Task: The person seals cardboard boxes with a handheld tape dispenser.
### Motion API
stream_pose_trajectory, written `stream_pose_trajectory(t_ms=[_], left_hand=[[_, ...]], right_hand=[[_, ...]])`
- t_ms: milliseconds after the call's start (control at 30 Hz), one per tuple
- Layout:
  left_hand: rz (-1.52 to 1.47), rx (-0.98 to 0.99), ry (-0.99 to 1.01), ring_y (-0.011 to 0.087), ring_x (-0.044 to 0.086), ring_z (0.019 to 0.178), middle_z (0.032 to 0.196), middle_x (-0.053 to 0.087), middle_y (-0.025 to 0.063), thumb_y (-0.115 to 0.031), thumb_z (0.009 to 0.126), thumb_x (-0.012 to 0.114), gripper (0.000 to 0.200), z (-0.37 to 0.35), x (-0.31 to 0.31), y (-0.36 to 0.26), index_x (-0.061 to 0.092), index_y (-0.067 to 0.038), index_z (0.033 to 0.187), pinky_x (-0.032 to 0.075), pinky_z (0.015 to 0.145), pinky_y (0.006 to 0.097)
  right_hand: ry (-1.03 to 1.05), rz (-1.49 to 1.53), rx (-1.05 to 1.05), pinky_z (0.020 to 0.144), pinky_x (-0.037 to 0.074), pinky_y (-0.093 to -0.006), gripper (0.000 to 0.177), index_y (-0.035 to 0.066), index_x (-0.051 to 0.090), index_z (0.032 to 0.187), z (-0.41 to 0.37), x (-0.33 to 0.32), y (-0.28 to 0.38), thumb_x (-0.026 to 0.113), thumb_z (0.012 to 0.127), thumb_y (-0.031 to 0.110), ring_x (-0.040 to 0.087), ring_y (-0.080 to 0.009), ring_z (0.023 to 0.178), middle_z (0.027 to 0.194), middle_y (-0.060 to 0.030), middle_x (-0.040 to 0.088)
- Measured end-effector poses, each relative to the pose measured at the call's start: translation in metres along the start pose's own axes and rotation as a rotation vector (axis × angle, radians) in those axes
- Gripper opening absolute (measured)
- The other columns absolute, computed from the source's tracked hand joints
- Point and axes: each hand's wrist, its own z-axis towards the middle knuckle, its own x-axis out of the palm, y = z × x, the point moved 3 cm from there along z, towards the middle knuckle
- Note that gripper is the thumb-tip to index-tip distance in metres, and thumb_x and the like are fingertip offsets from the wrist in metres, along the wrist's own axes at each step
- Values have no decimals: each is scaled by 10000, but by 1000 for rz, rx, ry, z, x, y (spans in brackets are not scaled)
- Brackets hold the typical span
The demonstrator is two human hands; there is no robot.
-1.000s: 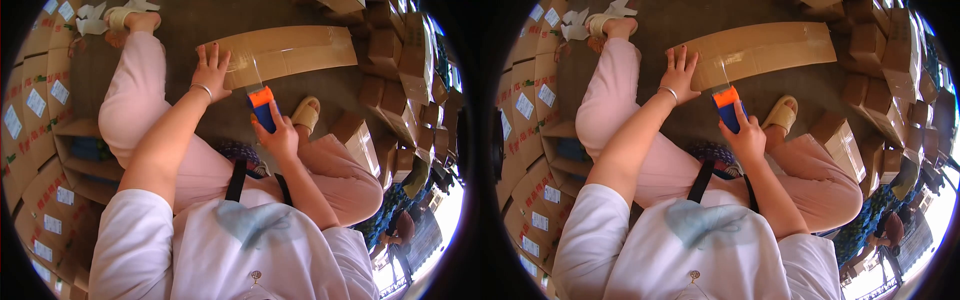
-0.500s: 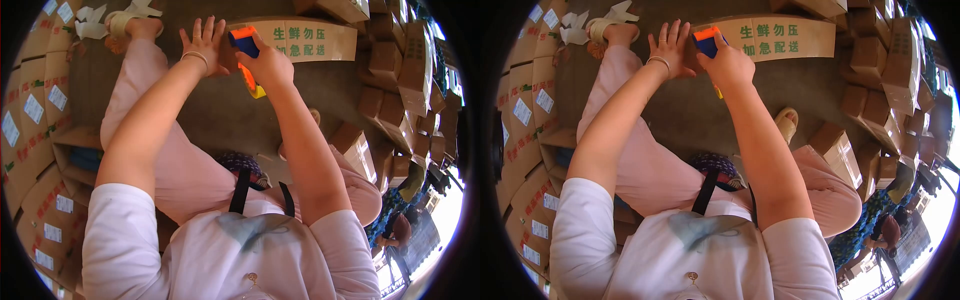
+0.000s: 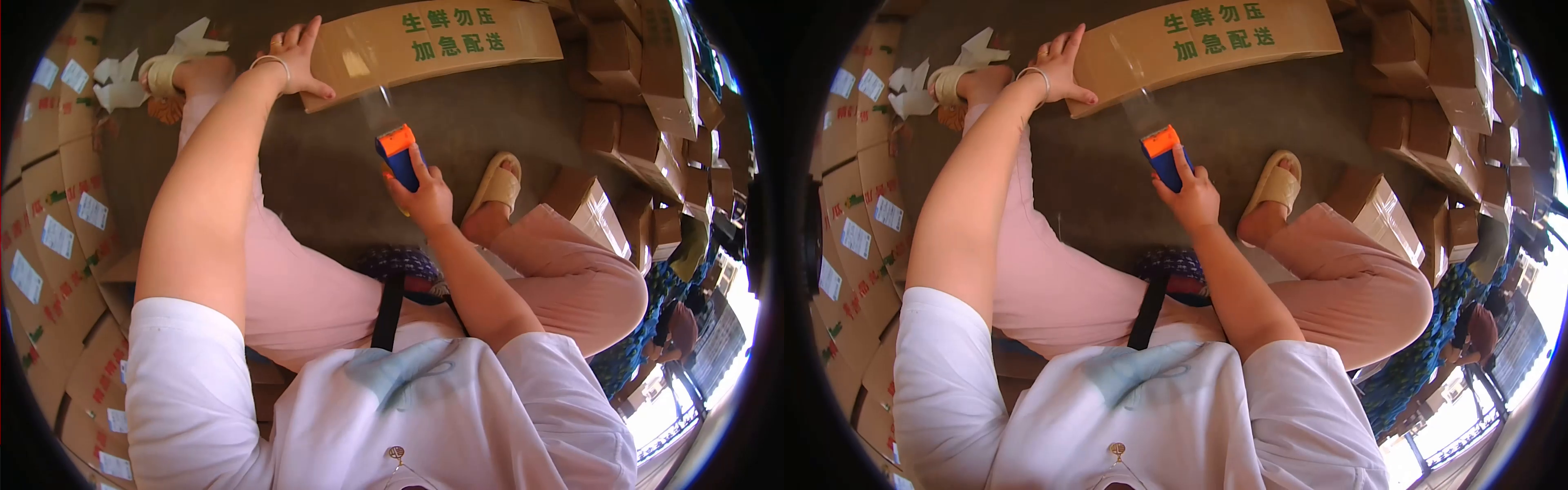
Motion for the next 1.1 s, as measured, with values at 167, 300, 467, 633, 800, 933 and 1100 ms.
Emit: stream_pose_trajectory(t_ms=[167,300,467,633,800,933,1100], left_hand=[[-55,41,97,409,171,1405,1552,167,141,-495,504,884,1406,27,6,9,-16,-205,1543,250,1152,484],[-68,67,56,430,184,1388,1536,191,161,-482,494,890,1401,22,7,12,2,-201,1541,245,1153,481],[-93,67,17,435,198,1383,1525,207,178,-423,500,901,1361,15,6,7,45,-203,1535,225,1153,499],[75,41,-113,379,254,1362,1493,261,145,-511,548,865,1300,-18,4,-14,89,-152,1527,202,1151,501],[161,-2,-268,334,340,1298,1382,353,122,-420,554,878,1133,-77,16,-63,222,-158,1440,246,1093,515],[228,25,-116,292,417,1224,1270,430,90,-386,633,841,884,-104,36,-84,360,-156,1338,347,1013,487],[258,58,-79,270,478,1179,1206,486,77,-355,678,820,711,-132,74,-111,447,-161,1252,408,960,466]], right_hand=[[145,-12,97,684,557,-430,807,303,391,1452,29,15,8,737,746,482,673,-339,820,910,-168,612],[327,-20,196,782,539,-423,788,263,426,1440,92,16,51,704,750,523,671,-319,896,972,-155,659],[441,24,213,835,531,-397,726,222,528,1361,129,7,48,695,721,521,673,-266,955,1028,-102,694],[697,22,53,879,510,-384,651,193,646,1218,135,-12,37,696,675,548,658,-293,1006,1073,-133,689],[659,86,-91,900,487,-375,740,216,553,1351,104,-102,-29,721,708,542,652,-314,1011,1085,-174,682],[556,-215,33,865,501,-382,766,218,555,1349,88,-230,-42,716,684,564,658,-331,970,1042,-184,687],[369,-191,72,866,506,-376,763,217,533,1372,58,-319,-56,741,706,527,668,-322,958,1062,-187,686]])
